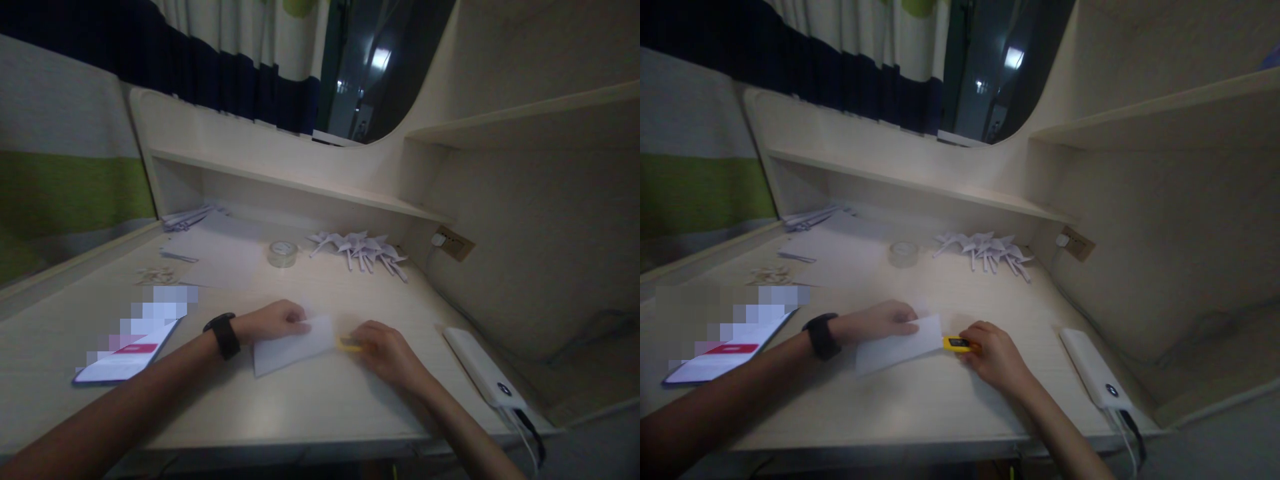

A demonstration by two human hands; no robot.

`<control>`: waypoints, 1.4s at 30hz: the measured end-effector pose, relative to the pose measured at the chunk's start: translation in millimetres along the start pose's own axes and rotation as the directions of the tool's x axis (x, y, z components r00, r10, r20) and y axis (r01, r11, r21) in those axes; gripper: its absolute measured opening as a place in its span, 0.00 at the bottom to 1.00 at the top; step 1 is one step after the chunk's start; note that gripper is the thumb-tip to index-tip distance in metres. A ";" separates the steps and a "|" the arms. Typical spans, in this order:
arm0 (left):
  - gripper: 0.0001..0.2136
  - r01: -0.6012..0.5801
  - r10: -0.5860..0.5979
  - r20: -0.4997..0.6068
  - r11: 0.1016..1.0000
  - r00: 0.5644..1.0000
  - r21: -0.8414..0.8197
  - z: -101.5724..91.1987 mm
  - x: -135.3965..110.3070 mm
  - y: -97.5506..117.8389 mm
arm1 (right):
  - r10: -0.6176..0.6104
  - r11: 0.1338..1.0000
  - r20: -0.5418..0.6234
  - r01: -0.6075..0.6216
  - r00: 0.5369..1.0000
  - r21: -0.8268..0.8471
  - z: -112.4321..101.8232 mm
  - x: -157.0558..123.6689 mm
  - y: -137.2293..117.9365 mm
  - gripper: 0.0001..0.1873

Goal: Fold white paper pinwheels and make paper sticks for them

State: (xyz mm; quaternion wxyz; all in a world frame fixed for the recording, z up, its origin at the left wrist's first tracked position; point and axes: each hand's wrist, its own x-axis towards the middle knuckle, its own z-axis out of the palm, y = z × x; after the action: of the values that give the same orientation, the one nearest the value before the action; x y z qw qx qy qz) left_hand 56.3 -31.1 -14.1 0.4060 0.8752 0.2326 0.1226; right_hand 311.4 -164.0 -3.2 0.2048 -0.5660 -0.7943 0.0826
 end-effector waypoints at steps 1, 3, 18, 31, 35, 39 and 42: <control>0.20 0.001 -0.001 -0.006 1.000 1.000 -0.007 0.4 -0.1 0.3 | -0.011 1.000 -0.004 0.011 1.000 0.002 2.3 1.6 -1.1 0.10; 0.20 0.006 -0.006 -0.004 1.000 1.000 -0.008 1.1 -0.4 1.4 | -0.024 1.000 -0.022 0.024 0.999 0.018 7.6 4.6 -3.9 0.10; 0.17 -0.073 0.135 -0.158 0.934 0.978 0.349 6.2 -0.3 11.1 | -0.041 0.997 -0.077 0.046 0.996 0.060 34.3 7.7 -9.3 0.08; 0.20 -0.288 0.288 0.100 0.743 0.952 0.604 23.1 4.9 -14.9 | -0.226 0.966 -0.035 0.229 0.973 0.119 29.4 4.1 -20.6 0.16; 0.21 -0.305 0.299 0.119 0.714 0.947 0.630 22.5 4.9 -14.0 | -0.183 0.972 -0.048 0.188 0.982 0.144 28.9 -0.9 -18.4 0.19; 0.21 -0.308 0.301 0.123 0.705 0.946 0.639 22.6 6.2 -15.8 | -0.068 0.981 -0.056 0.078 0.996 0.180 29.5 -6.9 -19.8 0.13; 0.21 -0.297 0.286 0.125 0.703 0.950 0.646 22.9 6.4 -16.8 | -0.097 0.978 -0.041 0.103 0.994 0.182 31.0 -9.4 -23.8 0.13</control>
State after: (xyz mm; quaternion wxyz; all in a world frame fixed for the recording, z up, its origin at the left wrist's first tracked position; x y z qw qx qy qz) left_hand 65.9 -33.3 -41.5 0.0496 0.9880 0.1162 0.0888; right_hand 280.4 -177.9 -24.6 0.2726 -0.5053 -0.8074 0.1359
